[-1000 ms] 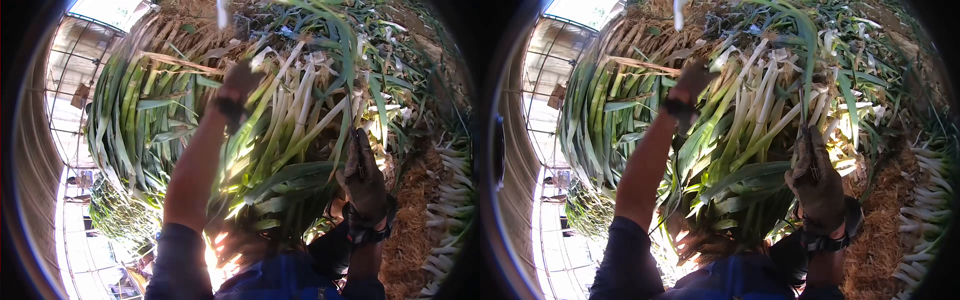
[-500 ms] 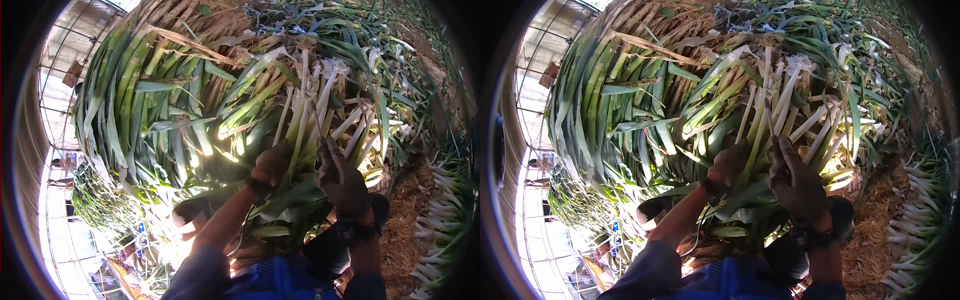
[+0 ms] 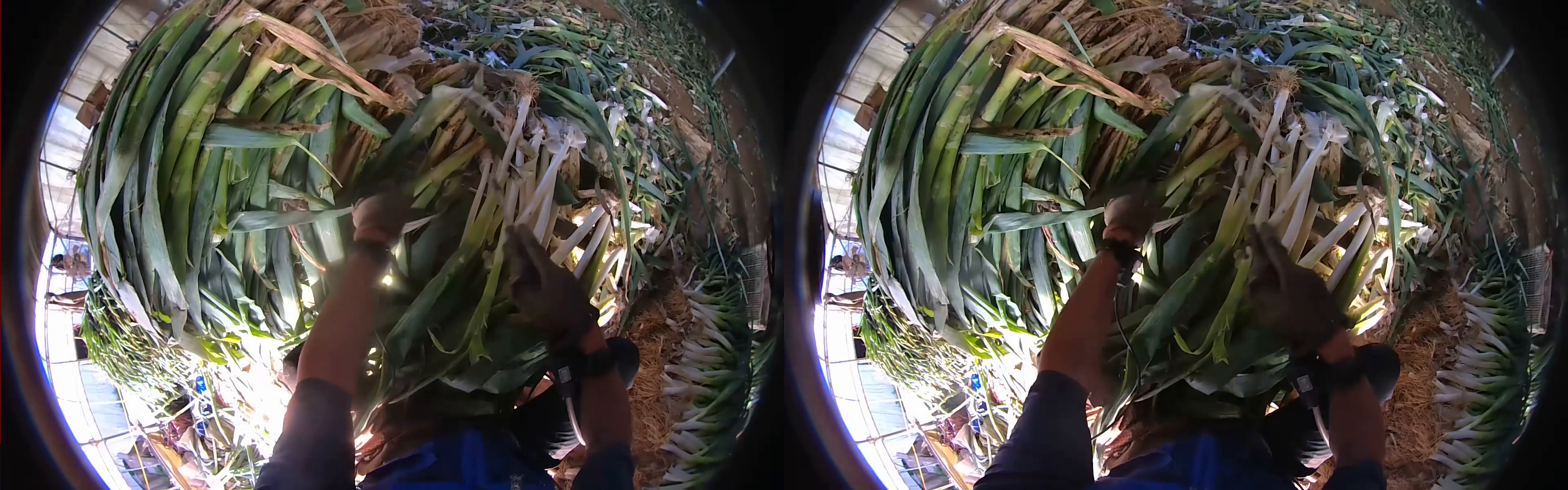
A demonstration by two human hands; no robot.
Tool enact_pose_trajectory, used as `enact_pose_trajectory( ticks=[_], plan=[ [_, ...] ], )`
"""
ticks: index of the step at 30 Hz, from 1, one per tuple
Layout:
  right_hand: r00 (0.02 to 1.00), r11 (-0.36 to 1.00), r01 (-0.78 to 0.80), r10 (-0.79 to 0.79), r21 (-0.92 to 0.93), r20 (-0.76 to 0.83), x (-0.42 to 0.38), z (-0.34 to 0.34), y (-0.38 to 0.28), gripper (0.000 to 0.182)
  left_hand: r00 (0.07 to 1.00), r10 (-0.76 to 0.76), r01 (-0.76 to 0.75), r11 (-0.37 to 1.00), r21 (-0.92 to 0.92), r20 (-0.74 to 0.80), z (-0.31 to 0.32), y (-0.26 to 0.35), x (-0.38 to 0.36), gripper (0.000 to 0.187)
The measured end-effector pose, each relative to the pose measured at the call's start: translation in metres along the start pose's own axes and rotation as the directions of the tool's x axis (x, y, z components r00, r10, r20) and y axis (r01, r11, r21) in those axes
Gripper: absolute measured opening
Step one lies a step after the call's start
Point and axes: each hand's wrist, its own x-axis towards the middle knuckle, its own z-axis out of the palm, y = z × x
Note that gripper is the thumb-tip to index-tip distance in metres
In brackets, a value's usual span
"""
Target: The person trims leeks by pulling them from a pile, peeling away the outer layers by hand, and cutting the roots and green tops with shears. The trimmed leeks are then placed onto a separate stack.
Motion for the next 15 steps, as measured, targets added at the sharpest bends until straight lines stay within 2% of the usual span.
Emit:
enact_pose_trajectory(
  ticks=[1, 4, 5, 7, 9, 10, 11, 13, 15],
  plan=[
    [0.979, 0.979, 0.200, -0.202, -0.039, -0.035, 0.006, 0.019, 0.003, 0.074, 0.999, 0.024, -0.024, 1.000, -0.011, 0.021, 0.008, -0.009, 0.005, 0.023],
    [0.987, 0.992, 0.114, -0.120, 0.055, 0.106, 0.031, 0.041, 0.000, 0.077, 0.993, 0.099, -0.096, 0.994, -0.047, 0.066, 0.023, -0.021, 0.016, 0.024],
    [0.992, 0.997, 0.075, -0.075, 0.006, 0.099, 0.038, 0.041, -0.003, 0.078, 0.991, 0.117, -0.112, 0.992, -0.061, 0.071, 0.022, -0.025, 0.017, 0.025],
    [0.997, 0.996, -0.006, 0.012, -0.090, 0.071, 0.053, 0.037, -0.009, 0.083, 0.995, 0.053, -0.038, 0.984, -0.172, 0.086, 0.018, -0.029, 0.016, 0.030],
    [0.981, 0.983, 0.186, -0.186, 0.003, 0.055, 0.051, 0.060, 0.009, 0.081, 0.985, -0.103, 0.145, 0.921, -0.361, 0.135, 0.022, -0.027, 0.015, 0.048],
    [0.959, 0.959, 0.279, -0.281, 0.049, 0.043, 0.049, 0.064, 0.003, 0.080, 0.995, -0.055, 0.082, 0.940, -0.331, 0.088, 0.027, -0.028, 0.011, 0.048],
    [0.974, 0.980, 0.198, -0.199, 0.024, 0.108, 0.048, 0.063, -0.001, 0.079, 0.999, -0.006, 0.018, 0.955, -0.297, 0.041, 0.032, -0.028, 0.006, 0.048],
    [0.973, 0.998, 0.046, -0.035, -0.042, 0.226, 0.052, 0.058, -0.020, 0.076, 0.999, 0.005, -0.016, 0.947, -0.320, -0.035, 0.038, -0.030, 0.002, 0.048],
    [0.993, 0.999, -0.029, 0.034, -0.042, 0.110, 0.067, 0.061, -0.025, 0.074, 0.994, -0.072, 0.027, 0.897, -0.442, -0.085, 0.044, -0.028, 0.003, 0.048]
  ],
)
